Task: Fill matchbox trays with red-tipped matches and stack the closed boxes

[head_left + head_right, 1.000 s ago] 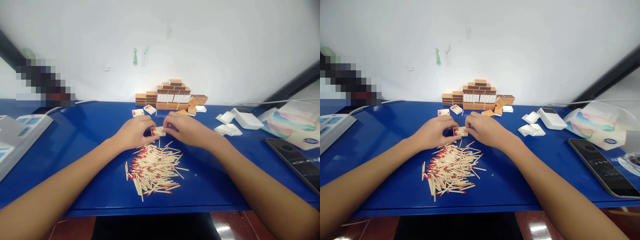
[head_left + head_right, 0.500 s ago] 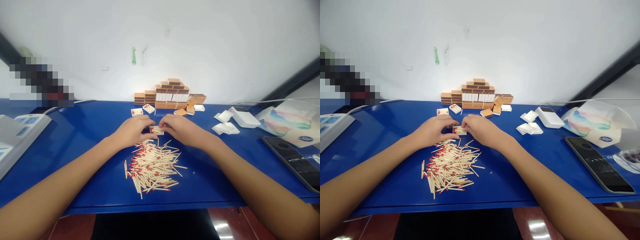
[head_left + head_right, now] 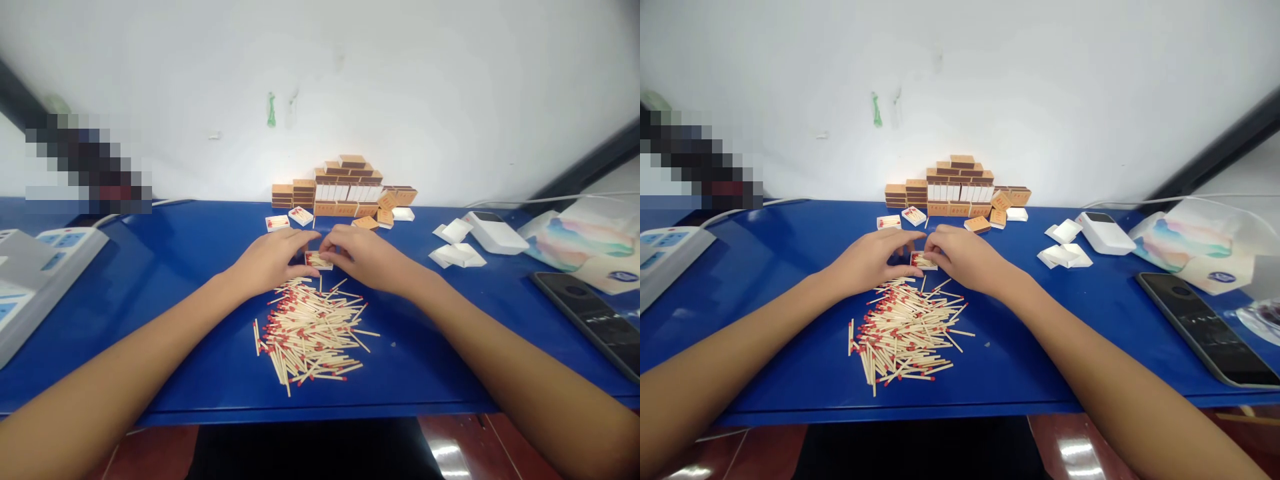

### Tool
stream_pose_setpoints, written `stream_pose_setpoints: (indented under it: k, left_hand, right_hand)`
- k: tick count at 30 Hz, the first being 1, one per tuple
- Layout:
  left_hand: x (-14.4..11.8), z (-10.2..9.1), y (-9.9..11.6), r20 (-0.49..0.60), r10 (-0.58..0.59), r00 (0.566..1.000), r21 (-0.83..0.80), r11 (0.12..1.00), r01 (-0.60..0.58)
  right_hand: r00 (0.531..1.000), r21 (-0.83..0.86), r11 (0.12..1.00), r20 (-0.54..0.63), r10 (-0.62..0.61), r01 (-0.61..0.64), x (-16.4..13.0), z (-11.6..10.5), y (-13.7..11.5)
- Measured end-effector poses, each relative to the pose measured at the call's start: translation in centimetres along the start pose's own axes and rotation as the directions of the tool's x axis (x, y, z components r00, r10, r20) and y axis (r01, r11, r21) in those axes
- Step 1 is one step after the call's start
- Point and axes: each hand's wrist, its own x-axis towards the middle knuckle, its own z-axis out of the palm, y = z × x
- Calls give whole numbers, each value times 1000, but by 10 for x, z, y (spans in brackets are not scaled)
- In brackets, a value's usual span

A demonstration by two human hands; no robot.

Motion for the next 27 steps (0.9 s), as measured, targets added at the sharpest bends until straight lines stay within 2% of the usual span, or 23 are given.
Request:
stream_pose_setpoints:
  k: [3, 8, 16, 22, 27]
  left_hand:
    - [0, 1, 1, -4, -12, 1000, 2, 1000, 12]
    - [-2, 3, 4, -36, 33, 999, 21, 999, -32]
    - [-3, 1, 3, -29, 40, 999, 30, 999, -39]
    - [0, 1, 1, -28, 6, 1000, -40, 999, -7]
    - [-1, 2, 1, -35, 16, 999, -33, 999, -17]
  right_hand:
    - [1000, -6, 1000, 15, 1, -1, 0, 4, -1]
    - [997, -19, 997, 36, 72, -71, -1, 0, -4]
    - [997, -38, 999, 72, -12, 15, -3, -1, -3]
    - [999, -87, 996, 37, 3, 0, -3, -4, -3]
    - [998, -95, 995, 46, 41, -37, -2, -6, -2]
